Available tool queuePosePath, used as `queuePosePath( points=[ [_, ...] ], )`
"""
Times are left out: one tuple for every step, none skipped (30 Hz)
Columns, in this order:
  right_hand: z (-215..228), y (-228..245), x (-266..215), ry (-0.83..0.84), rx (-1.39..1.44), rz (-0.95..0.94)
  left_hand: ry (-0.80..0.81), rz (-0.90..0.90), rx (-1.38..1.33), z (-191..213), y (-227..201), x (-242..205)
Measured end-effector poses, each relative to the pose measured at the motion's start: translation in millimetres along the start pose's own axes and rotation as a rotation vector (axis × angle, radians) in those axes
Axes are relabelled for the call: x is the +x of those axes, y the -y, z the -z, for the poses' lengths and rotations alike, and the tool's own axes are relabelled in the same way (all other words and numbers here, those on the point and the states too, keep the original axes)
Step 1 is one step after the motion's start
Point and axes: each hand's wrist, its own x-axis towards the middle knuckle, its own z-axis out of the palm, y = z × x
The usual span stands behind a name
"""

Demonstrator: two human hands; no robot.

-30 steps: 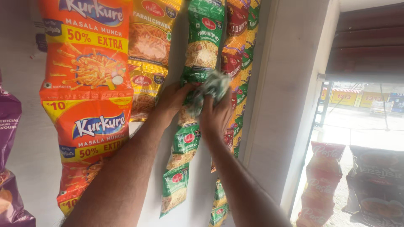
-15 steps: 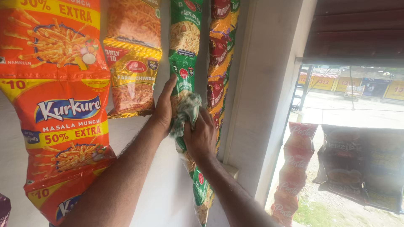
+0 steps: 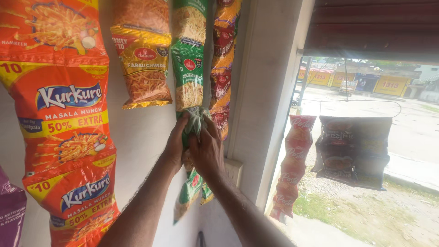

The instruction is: The person wipes the wall where snack packets are hanging using a cloth. They then move to a white chest freezer and wipe its side and top surfaces. Finally, the person wipes the glass display of a red shelving unit.

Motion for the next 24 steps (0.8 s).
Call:
queuePosePath(
  points=[
    [6,1,-7,0.06,0.003,-0.093,0.007,-0.046,0.094,4,2,-1],
    [10,3,-13,0.124,0.009,-0.186,0.009,-0.094,0.188,8,5,-5],
    [14,3,-13,0.209,-0.085,-0.353,0.0,-0.07,0.189,11,6,-10],
    [16,3,-7,0.294,-0.177,-0.522,-0.012,-0.044,0.193,16,3,-17],
    [18,3,-2,0.38,-0.268,-0.69,-0.023,-0.019,0.198,19,1,-23],
    [19,3,0,0.295,-0.232,-0.659,0.01,0.019,0.181,20,4,-30],
    [19,3,3,0.211,-0.197,-0.627,0.043,0.057,0.162,22,7,-37],
    [15,6,5,0.123,-0.15,-0.586,0.073,0.083,0.153,25,6,-41],
    [12,10,3,0.085,-0.099,-0.397,0.068,0.1,0.097,26,9,-45],
    [8,14,-1,0.051,-0.049,-0.209,0.063,0.118,0.039,23,15,-49],
    [4,18,-6,0.019,0.002,-0.02,0.059,0.136,-0.018,22,20,-54],
    [-2,22,-15,0.017,-0.037,-0.005,0.001,0.123,-0.047,23,26,-56],
    [-10,26,-28,0.016,-0.076,0.011,-0.057,0.109,-0.077,24,33,-58],
    [-15,28,-42,0.015,-0.116,0.025,-0.114,0.098,-0.107,25,41,-59],
    [-18,27,-55,0.009,-0.104,-0.076,-0.088,0.101,-0.195,28,48,-58],
    [-22,25,-65,0.001,-0.087,-0.174,-0.06,0.1,-0.279,33,52,-54],
    [-23,22,-74,-0.006,-0.07,-0.272,-0.032,0.099,-0.362,39,57,-51],
    [-21,20,-87,0.021,-0.058,-0.298,-0.033,0.113,-0.351,45,62,-49],
    [-17,20,-98,0.048,-0.047,-0.323,-0.033,0.126,-0.341,50,67,-46],
    [-16,19,-100,0.071,-0.031,-0.347,-0.034,0.137,-0.325,55,68,-44],
    [-14,14,-97,0.215,-0.095,-0.453,-0.043,0.152,-0.231,62,67,-46],
    [-8,9,-95,0.361,-0.165,-0.561,-0.051,0.176,-0.14,65,67,-50],
    [-3,4,-94,0.512,-0.235,-0.666,-0.058,0.199,-0.048,65,66,-54],
    [-3,3,-95,0.409,-0.176,-0.659,-0.074,0.238,0.004,64,65,-60]
  ],
)
